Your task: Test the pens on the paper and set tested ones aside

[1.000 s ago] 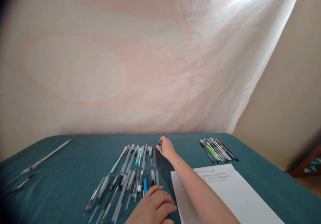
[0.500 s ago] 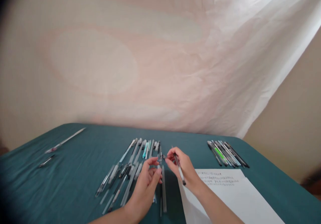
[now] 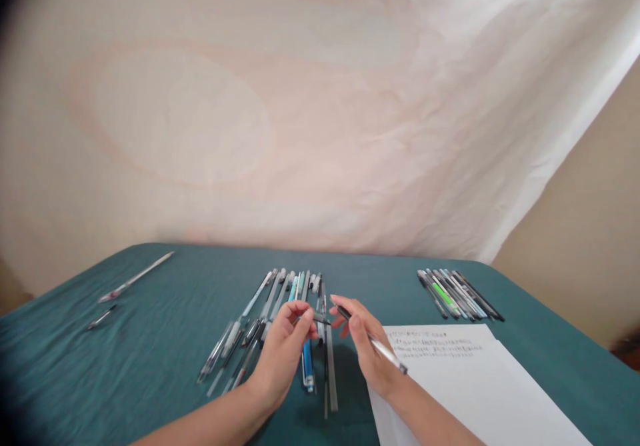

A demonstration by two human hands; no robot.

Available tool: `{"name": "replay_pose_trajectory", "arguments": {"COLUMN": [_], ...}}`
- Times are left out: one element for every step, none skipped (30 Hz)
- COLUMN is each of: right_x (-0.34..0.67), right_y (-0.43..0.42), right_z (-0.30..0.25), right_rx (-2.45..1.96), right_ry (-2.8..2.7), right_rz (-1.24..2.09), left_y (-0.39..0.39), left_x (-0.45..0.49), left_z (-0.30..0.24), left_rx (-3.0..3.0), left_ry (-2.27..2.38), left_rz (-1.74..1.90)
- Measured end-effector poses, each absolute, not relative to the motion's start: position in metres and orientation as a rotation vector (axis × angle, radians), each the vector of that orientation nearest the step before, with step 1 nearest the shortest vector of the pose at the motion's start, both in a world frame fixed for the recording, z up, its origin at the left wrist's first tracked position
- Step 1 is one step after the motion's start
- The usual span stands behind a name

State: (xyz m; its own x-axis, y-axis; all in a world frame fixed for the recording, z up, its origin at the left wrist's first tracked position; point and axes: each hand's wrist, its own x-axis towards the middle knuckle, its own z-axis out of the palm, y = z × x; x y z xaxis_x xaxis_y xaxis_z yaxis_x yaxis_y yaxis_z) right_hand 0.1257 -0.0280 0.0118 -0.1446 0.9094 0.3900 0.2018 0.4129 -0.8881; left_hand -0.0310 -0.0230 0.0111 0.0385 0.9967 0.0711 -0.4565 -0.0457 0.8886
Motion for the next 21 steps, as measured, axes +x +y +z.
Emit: {"name": "replay_pose_trajectory", "arguments": {"right_x": [0.127,0.129,0.129,0.129,0.128,0.127,0.126,0.125,0.124,0.123,0.122,0.121,0.120,0.119,0.119,0.118,0.117,0.117,0.117,0.117,0.117], "right_y": [-0.028,-0.027,-0.026,-0.025,-0.024,-0.023,-0.022,-0.022,-0.021,-0.022,-0.022,-0.023,-0.024,-0.025,-0.027,-0.028,-0.029,-0.029,-0.030,-0.030,-0.029], "right_z": [0.011,0.009,0.008,0.006,0.004,0.002,0.000,-0.001,-0.001,-0.001,-0.001,0.000,0.001,0.002,0.004,0.004,0.005,0.005,0.005,0.004,0.003], "right_rx": [-0.998,-1.005,-1.006,-0.997,-0.977,-0.951,-0.923,-0.899,-0.882,-0.873,-0.868,-0.868,-0.871,-0.875,-0.880,-0.883,-0.882,-0.878,-0.870,-0.860,-0.851], "right_ry": [-1.581,-1.538,-1.481,-1.413,-1.346,-1.293,-1.255,-1.232,-1.222,-1.221,-1.225,-1.231,-1.242,-1.256,-1.270,-1.283,-1.291,-1.294,-1.289,-1.278,-1.263], "right_rz": [0.872,0.905,0.942,0.987,1.035,1.084,1.124,1.151,1.166,1.175,1.180,1.182,1.184,1.185,1.185,1.183,1.182,1.184,1.190,1.202,1.219], "left_y": [-0.021,-0.019,-0.018,-0.018,-0.018,-0.018,-0.019,-0.020,-0.020,-0.021,-0.022,-0.022,-0.023,-0.024,-0.025,-0.026,-0.027,-0.028,-0.028,-0.029,-0.030], "left_x": [-0.032,-0.032,-0.032,-0.032,-0.032,-0.031,-0.031,-0.031,-0.031,-0.030,-0.030,-0.030,-0.029,-0.029,-0.029,-0.029,-0.029,-0.029,-0.029,-0.029,-0.029], "left_z": [0.012,0.012,0.012,0.011,0.010,0.010,0.010,0.010,0.010,0.010,0.010,0.011,0.012,0.012,0.013,0.013,0.014,0.014,0.015,0.015,0.016], "left_rx": [0.840,0.776,0.734,0.709,0.696,0.680,0.666,0.655,0.647,0.640,0.635,0.632,0.629,0.627,0.625,0.624,0.624,0.627,0.633,0.641,0.652], "left_ry": [0.768,0.751,0.741,0.736,0.733,0.727,0.720,0.714,0.707,0.701,0.695,0.690,0.682,0.670,0.655,0.636,0.617,0.600,0.588,0.583,0.581], "left_rz": [1.396,1.387,1.377,1.369,1.363,1.358,1.352,1.346,1.339,1.332,1.325,1.319,1.312,1.303,1.290,1.275,1.254,1.230,1.205,1.180,1.155]}}
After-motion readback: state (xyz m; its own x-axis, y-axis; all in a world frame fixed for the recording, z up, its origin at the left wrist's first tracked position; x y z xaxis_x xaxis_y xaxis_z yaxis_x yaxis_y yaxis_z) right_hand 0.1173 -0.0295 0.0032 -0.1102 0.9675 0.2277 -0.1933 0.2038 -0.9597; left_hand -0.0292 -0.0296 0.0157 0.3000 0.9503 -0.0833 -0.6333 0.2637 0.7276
